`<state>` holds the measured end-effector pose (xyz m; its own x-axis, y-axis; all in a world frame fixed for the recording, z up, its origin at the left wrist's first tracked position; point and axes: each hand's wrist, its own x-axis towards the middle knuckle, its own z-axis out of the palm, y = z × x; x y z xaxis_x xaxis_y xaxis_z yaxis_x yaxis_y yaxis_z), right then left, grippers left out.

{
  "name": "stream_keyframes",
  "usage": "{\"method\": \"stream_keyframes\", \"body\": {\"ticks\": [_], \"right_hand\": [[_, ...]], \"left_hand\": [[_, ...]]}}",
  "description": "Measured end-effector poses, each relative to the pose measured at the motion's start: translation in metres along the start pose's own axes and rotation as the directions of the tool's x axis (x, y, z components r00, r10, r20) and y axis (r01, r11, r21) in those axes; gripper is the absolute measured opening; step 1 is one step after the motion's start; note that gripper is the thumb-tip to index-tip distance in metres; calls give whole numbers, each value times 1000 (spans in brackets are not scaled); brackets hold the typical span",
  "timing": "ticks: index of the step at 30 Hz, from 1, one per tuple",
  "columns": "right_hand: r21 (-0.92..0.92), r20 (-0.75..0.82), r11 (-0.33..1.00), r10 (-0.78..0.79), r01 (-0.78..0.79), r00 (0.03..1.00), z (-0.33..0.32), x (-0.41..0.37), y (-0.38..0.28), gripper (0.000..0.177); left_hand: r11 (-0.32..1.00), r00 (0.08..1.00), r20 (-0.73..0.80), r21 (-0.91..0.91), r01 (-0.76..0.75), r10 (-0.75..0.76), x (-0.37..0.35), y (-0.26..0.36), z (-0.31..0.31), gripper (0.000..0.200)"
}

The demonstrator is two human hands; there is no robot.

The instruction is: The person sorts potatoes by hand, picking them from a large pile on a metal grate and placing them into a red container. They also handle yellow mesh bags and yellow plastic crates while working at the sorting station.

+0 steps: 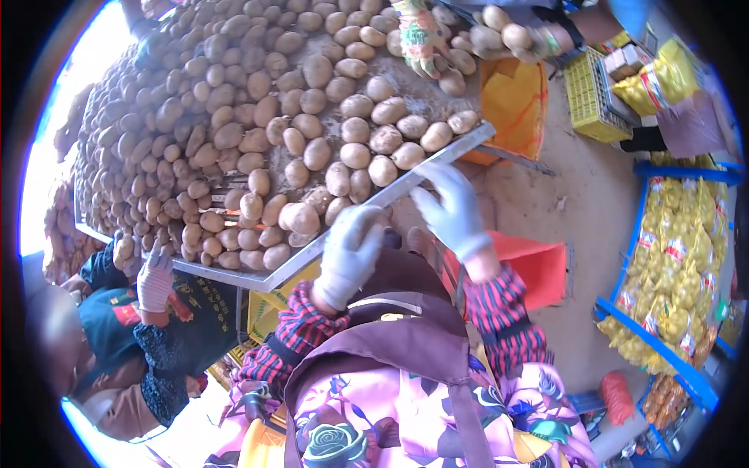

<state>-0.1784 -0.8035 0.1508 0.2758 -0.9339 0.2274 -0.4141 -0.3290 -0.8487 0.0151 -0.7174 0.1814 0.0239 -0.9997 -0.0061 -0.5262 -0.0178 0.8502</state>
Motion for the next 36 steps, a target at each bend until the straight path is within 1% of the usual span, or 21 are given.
{"method": "stream_keyframes", "body": {"ticks": [2, 3, 4, 6, 10, 12, 14, 15, 18, 20, 21, 23, 26, 27, 29, 30, 32, 33, 34, 35, 36], "right_hand": [[-182, 109, 972, -131, 149, 985, 49, 55, -5, 46], [-254, 138, 929, -239, 268, 961, 78, 73, 0, 49], [-324, 175, 864, -346, 385, 922, 101, 85, 8, 51], [-387, 453, 774, -315, 502, 834, 118, 88, -1, 52], [-447, 393, 798, -230, 404, 890, 105, 102, 14, 44], [-520, 252, 818, -129, 247, 959, 114, 117, 22, 39], [-336, 70, 917, -206, 217, 976, 136, 148, 9, 40], [-197, 72, 957, -201, 211, 977, 150, 166, 0, 49], [-491, 191, 822, -220, 287, 957, 184, 177, -9, 58], [-378, 328, 866, -204, 327, 922, 171, 160, -10, 53], [-366, 352, 875, -184, 316, 918, 154, 145, -15, 52], [-347, 400, 880, -174, 324, 900, 144, 144, -24, 50], [-165, 360, 939, -228, 302, 905, 169, 162, -59, 48], [-147, 510, 936, -205, 319, 836, 192, 171, -62, 46], [-105, 662, 935, -189, 340, 725, 224, 176, -61, 45], [-123, 731, 926, -159, 358, 663, 236, 175, -60, 44], [-120, 807, 911, -142, 395, 573, 243, 172, -64, 43], [-52, 775, 981, -79, 188, 627, 237, 173, -63, 44], [26, 747, 999, -3, -25, 665, 230, 177, -64, 45], [172, 756, 962, 9, -211, 655, 217, 180, -73, 46], [401, 815, 753, -34, -521, 578, 215, 174, -65, 43]], "left_hand": [[898, 939, -90, 336, -286, 333, 24, -11, -32, 28], [946, 960, -207, 299, -123, 190, 32, -36, -38, 36], [847, 934, -118, 470, -248, 338, 46, -39, -56, 47], [868, 950, -237, 493, -63, 203, 81, -79, -69, 55], [800, 952, -209, 598, -58, 225, 124, -119, -92, 43], [817, 955, -245, 577, 8, 164, 122, -122, -84, 38], [874, 954, -246, 485, -30, 169, 109, -123, -77, 40], [895, 967, -230, 446, 1, 113, 102, -122, -77, 37], [956, 981, -192, 292, 33, 25, 89, -118, -90, 36], [986, 981, -192, 166, 34, -2, 86, -116, -109, 41], [971, 959, -179, -134, 200, -222, 82, -110, -122, 40], [596, 843, 27, -695, 402, -537, 76, -110, -143, 37], [361, 834, 109, -866, 347, -541, 59, -107, -153, 38], [355, 825, 99, -869, 344, -556, 51, -105, -153, 38], [-87, 872, 163, -987, 138, -461, 32, -100, -154, 37], [-188, 912, 107, -982, 33, -396, 19, -115, -151, 35], [-288, 801, 74, -949, -126, -594, 10, -89, -155, 34], [-441, 783, 137, -877, -189, -607, 2, -102, -151, 35], [-328, 875, 71, -939, -104, -479, -17, -127, -137, 37], [-173, 811, 110, -985, 12, -575, -7, -112, -141, 37], [-39, 728, 139, -987, 153, -671, 3, -95, -140, 37]]}}
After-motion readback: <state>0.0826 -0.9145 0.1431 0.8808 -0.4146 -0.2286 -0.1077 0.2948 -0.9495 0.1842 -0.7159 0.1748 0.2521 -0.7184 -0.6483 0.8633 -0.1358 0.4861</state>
